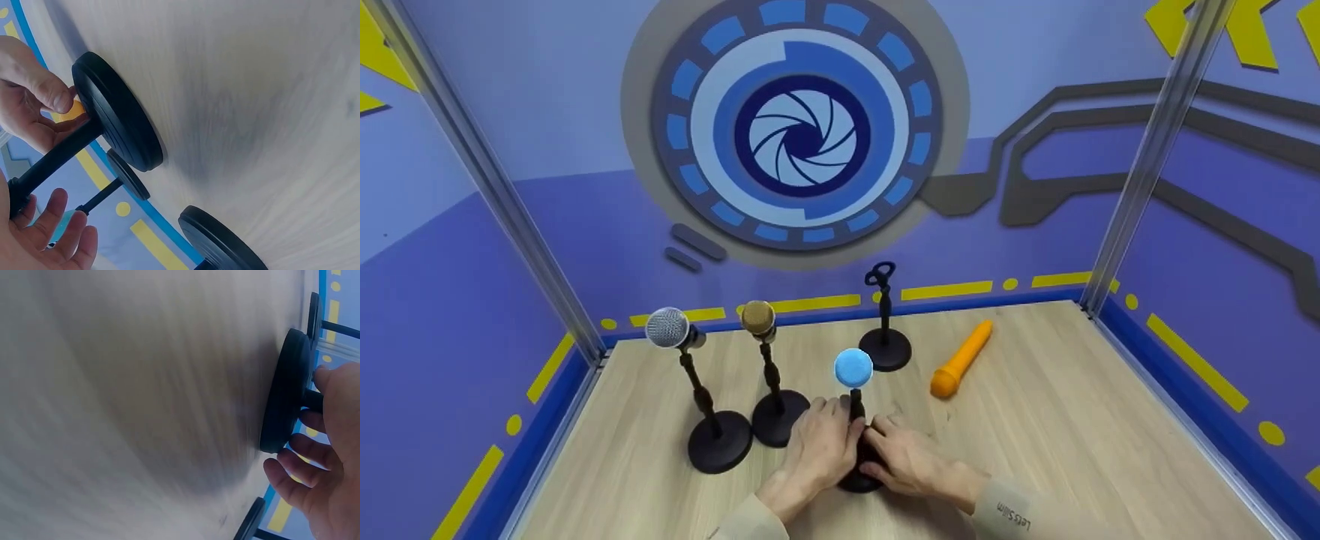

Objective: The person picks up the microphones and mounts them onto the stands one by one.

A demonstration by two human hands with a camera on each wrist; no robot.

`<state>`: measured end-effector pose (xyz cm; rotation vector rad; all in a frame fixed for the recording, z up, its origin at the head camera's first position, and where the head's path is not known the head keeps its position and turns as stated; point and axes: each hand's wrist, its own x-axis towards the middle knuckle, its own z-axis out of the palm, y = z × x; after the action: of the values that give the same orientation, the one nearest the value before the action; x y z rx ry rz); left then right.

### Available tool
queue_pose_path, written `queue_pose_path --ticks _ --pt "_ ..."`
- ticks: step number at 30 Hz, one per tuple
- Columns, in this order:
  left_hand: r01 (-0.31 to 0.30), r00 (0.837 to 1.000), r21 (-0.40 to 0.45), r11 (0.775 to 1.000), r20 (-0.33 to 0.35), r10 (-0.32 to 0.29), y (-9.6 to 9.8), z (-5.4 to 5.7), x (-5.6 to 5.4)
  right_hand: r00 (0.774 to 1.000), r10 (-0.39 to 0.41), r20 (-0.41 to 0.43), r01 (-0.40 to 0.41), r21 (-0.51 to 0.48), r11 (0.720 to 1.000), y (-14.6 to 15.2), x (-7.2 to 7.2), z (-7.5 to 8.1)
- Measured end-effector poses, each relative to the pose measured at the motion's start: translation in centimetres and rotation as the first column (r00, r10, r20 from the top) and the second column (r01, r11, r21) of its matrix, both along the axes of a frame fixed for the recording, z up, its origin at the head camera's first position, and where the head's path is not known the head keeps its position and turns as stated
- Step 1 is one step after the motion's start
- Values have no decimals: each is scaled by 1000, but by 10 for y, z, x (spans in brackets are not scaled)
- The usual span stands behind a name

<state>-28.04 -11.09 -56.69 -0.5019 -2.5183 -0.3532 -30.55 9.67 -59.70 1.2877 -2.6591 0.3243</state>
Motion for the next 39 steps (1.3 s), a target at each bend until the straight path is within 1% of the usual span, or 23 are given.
queue_pose_path --ticks 5,11,13,18,22,26,28,30,31,33,35,37,39 --pt "3 1000 -12 1000 -4 -3 1 -1 -1 999 -23 25 23 25 999 0 -1 1" --pt "3 1000 9 1000 -12 -3 3 0 -2 999 -33 -2 33 33 999 -1 0 1" --pt "1 1000 0 1000 -23 -1 4 0 -3 999 -39 -4 40 35 999 -1 1 1" --pt "-39 997 -38 999 -73 36 7 -3 -2 998 -54 -19 55 39 998 -1 2 1" --pt "-87 991 -34 996 -105 83 12 -5 1 998 -54 -19 54 27 998 -2 1 1" --pt "-130 988 -37 991 -95 126 16 -5 2 998 -61 14 61 5 998 -3 1 2" --pt "-126 989 -26 992 -77 123 16 -5 2 998 -66 24 67 -9 998 -3 1 2" --pt "-93 994 12 996 -49 93 14 -3 2 997 -71 16 72 -15 997 -3 2 1" --pt "-66 997 41 997 -35 67 12 -3 2 997 -73 6 73 -17 997 -4 2 1" --pt "6 1000 106 994 -17 -4 7 -1 1 997 -73 -10 73 -16 997 -4 2 1" --pt "80 997 168 983 -11 -79 3 0 1 997 -74 -28 73 -9 997 -5 2 1" --pt "151 988 228 962 -8 -153 1 2 0 996 -78 -39 78 0 997 -5 3 1" --pt "195 979 281 940 2 -204 -1 4 -1 996 -84 -36 85 11 996 -6 4 3"
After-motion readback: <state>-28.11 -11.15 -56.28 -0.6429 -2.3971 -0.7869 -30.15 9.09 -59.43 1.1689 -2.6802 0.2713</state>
